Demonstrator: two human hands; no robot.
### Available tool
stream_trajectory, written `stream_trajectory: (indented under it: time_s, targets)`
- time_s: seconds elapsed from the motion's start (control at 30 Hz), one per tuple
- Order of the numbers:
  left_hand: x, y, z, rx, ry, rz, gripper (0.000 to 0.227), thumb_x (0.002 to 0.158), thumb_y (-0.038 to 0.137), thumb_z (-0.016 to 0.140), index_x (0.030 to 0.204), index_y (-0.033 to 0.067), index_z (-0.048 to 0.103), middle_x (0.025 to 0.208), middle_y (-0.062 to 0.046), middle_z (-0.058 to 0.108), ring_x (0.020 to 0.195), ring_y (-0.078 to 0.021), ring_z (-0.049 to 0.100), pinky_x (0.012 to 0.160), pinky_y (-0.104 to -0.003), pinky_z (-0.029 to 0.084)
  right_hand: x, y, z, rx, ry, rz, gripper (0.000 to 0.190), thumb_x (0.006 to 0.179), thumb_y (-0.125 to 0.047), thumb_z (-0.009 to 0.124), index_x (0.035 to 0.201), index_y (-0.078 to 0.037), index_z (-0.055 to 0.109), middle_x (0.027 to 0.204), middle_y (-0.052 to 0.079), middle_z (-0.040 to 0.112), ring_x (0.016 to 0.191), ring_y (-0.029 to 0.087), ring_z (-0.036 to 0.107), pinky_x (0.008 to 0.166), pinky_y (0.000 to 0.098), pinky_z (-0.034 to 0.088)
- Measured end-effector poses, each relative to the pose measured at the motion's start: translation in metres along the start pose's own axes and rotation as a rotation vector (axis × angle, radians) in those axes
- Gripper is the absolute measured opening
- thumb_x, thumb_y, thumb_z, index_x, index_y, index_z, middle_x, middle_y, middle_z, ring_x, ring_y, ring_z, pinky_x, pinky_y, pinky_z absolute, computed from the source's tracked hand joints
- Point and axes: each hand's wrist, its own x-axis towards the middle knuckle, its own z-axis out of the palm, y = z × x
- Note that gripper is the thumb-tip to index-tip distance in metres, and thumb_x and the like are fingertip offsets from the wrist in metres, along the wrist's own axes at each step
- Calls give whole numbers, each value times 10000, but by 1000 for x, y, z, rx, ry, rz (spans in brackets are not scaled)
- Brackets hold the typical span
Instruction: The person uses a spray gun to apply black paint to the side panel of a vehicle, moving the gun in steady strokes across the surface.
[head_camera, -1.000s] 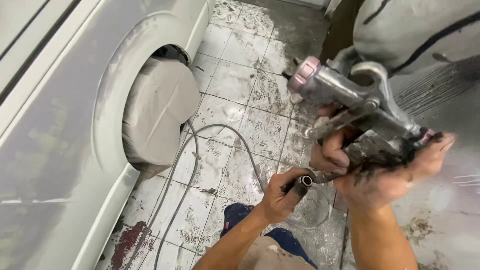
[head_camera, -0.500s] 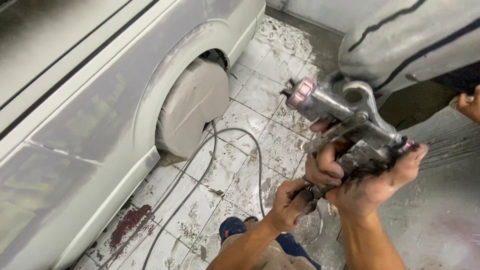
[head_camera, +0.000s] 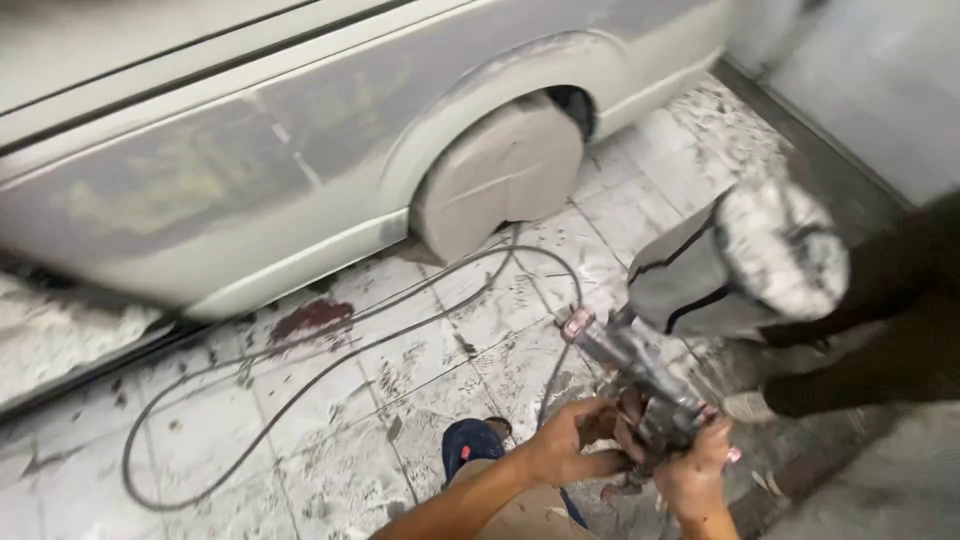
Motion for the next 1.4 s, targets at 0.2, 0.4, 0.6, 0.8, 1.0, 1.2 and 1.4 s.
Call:
stream_trajectory:
  time_s: [0.2,0.4,0.6,0.8,1.0,1.2,1.4]
  targets:
    - [-94,-59,32,-27,471,-130,98,963,61,761,1045,63,708,1048,-34,745,984,-120,701,998,-283,577,-46,74,-26,-604,-199,291,762,949,-725,270,1116,-34,543,951,117,533,889,213,450,751,368,350]
    - [-134,-68,48,240,650,-103,57,1004,144,734,1051,112,734,1051,10,749,979,-100,706,987,-284,578,-47,139,-41,-905,-394,552,673,1035,-505,170,801,-56,614,700,90,606,617,240,591,632,385,487]
    - [-161,-102,33,-119,745,33,138,973,4,711,1053,53,610,1187,-100,735,1107,-146,717,1105,-344,580,-24,94,41,-710,-484,726,834,1048,-469,92,976,-18,791,690,179,738,586,262,689,554,348,568]
    - [-183,-36,24,206,750,-51,105,1010,196,720,1113,183,731,1062,100,736,959,-10,668,1189,-322,253,-24,166,22,-880,-394,573,664,1024,-589,219,821,-28,509,726,151,508,693,276,497,660,472,392]
    - [-205,-13,7,148,738,16,123,1029,129,680,1137,76,703,1161,-23,730,1142,-130,684,1145,-303,547,-12,112,120,-283,-632,471,664,940,-498,459,1101,50,798,385,98,567,314,179,455,331,313,369]
    - [-217,8,2,198,768,9,150,1048,72,634,1181,35,691,1210,-92,712,1162,-202,683,1153,-359,558,-6,132,131,-519,-531,698,919,950,-681,11,1405,32,370,1438,268,438,1411,351,410,1210,462,318]
    - [-209,17,-1,111,854,128,213,1007,63,669,1217,31,679,1276,-75,697,1216,-166,659,1245,-344,488,16,121,167,-191,-756,570,939,991,-756,123,1038,0,677,668,121,656,449,184,495,378,311,378]
